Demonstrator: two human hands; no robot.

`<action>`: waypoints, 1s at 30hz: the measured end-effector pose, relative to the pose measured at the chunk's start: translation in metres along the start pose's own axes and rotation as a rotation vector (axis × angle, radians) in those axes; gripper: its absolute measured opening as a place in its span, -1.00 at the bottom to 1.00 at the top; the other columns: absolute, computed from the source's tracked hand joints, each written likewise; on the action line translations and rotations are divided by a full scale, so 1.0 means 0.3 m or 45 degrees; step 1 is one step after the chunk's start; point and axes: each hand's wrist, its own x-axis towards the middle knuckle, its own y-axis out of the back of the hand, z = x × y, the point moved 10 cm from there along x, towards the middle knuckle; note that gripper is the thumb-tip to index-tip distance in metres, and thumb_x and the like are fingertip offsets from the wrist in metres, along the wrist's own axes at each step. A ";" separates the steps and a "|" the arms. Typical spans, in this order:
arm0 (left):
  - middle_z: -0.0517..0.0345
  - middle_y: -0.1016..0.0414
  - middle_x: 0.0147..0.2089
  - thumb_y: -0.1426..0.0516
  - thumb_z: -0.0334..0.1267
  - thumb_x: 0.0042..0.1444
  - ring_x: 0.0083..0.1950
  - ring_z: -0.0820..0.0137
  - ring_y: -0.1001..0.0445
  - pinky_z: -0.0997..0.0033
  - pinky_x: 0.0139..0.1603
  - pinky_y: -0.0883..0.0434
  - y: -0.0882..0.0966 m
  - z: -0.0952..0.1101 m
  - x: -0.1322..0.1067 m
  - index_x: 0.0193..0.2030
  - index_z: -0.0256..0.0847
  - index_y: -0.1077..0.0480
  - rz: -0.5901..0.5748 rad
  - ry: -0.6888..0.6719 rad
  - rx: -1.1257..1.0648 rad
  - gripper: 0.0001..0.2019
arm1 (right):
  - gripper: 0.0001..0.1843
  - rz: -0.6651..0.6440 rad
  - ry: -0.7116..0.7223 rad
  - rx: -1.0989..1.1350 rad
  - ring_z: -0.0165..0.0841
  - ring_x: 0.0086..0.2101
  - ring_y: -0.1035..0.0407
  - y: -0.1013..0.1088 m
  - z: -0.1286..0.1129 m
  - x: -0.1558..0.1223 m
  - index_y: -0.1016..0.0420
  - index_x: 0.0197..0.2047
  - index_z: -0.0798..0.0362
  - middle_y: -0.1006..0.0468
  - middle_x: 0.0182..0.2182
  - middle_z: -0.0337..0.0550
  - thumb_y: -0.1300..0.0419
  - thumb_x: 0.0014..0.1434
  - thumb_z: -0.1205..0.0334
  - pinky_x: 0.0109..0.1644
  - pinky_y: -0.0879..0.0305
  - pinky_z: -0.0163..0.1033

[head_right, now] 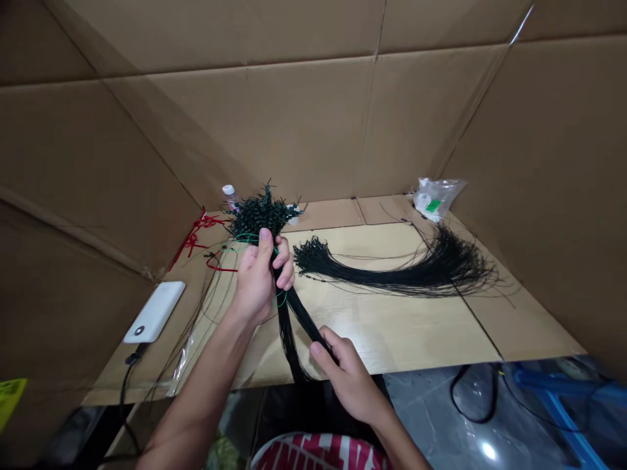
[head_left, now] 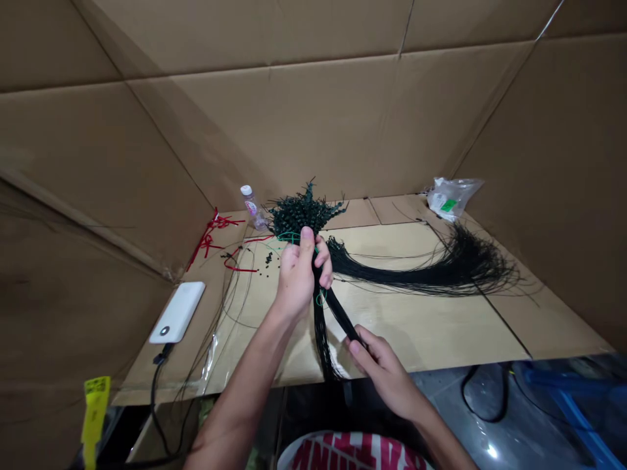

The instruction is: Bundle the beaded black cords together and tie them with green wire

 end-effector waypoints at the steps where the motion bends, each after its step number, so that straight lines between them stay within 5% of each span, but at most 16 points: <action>1: 0.44 -0.15 -0.56 -0.30 0.26 0.23 -0.70 0.62 -0.14 0.56 -0.64 -0.21 -0.005 0.000 0.001 -0.37 -0.17 -0.28 -0.002 -0.001 0.001 -0.46 | -0.52 0.032 -0.003 -0.057 -0.38 -0.42 -0.04 0.010 0.004 0.000 -0.42 -0.17 0.01 -0.13 -0.42 -0.38 -0.12 0.48 -0.26 -0.36 0.00 -0.25; 7: 0.44 -0.13 -0.49 -0.30 0.27 0.22 -0.65 0.65 -0.04 0.58 -0.64 -0.12 0.005 -0.013 -0.030 -0.30 -0.18 -0.31 0.095 0.023 -0.125 -0.47 | -0.56 0.062 0.073 -0.394 -0.24 -0.20 -0.35 0.011 -0.035 -0.011 -0.46 -0.14 -0.01 -0.46 -0.28 -0.22 -0.05 0.54 -0.19 -0.04 -0.23 -0.17; 11: 0.34 -0.21 -0.38 -0.32 0.02 0.27 -0.54 0.60 -0.14 0.55 -0.53 -0.23 -0.004 -0.029 -0.080 -0.17 -0.23 -0.39 0.056 0.107 -0.309 -0.65 | -0.64 0.029 0.157 -0.331 -0.27 -0.27 -0.38 -0.010 -0.080 0.000 -0.45 -0.12 -0.03 -0.45 -0.33 -0.26 -0.06 0.55 -0.12 -0.13 -0.28 -0.20; 15: 0.20 -0.35 -0.29 -0.23 -0.18 0.23 -0.38 0.46 -0.34 0.40 -0.24 -0.44 0.001 -0.055 -0.119 -0.13 -0.23 -0.44 0.001 0.166 -0.375 -0.82 | -0.70 0.288 0.295 -0.216 -0.23 -0.06 -0.46 0.032 -0.133 0.012 -0.44 0.14 -0.07 -0.56 -0.09 -0.18 -0.22 0.49 -0.05 0.08 -0.31 -0.20; 18: 0.09 -0.50 -0.23 -0.24 -0.14 0.25 -0.21 0.31 -0.50 0.29 0.00 -0.48 0.030 -0.073 -0.137 -0.19 -0.22 -0.47 0.018 0.145 -0.229 -0.82 | -0.81 0.493 0.446 -0.209 -0.26 -0.10 -0.45 0.057 -0.187 -0.005 -0.47 0.04 -0.08 -0.55 -0.13 -0.19 -0.24 0.48 0.03 0.06 -0.31 -0.23; 23: -0.05 -0.67 0.02 -0.27 0.09 0.32 0.15 0.14 -0.58 0.22 0.33 -0.40 0.049 -0.075 -0.184 -0.09 -0.20 -0.59 0.053 0.129 0.159 -0.65 | -0.86 0.491 0.532 -0.161 -0.25 -0.09 -0.42 0.045 -0.252 0.000 -0.49 0.01 -0.08 -0.52 -0.14 -0.17 -0.26 0.47 0.07 0.04 -0.32 -0.21; 30: -0.05 -0.73 -0.03 -0.32 0.01 0.29 0.04 0.15 -0.65 0.26 0.18 -0.53 0.058 -0.066 -0.227 -0.08 -0.23 -0.66 0.080 0.081 0.454 -0.68 | -0.79 0.527 0.468 0.003 -0.19 -0.04 -0.45 0.087 -0.315 0.045 -0.55 0.01 -0.07 -0.59 -0.08 -0.12 -0.29 0.44 0.01 0.08 -0.36 -0.18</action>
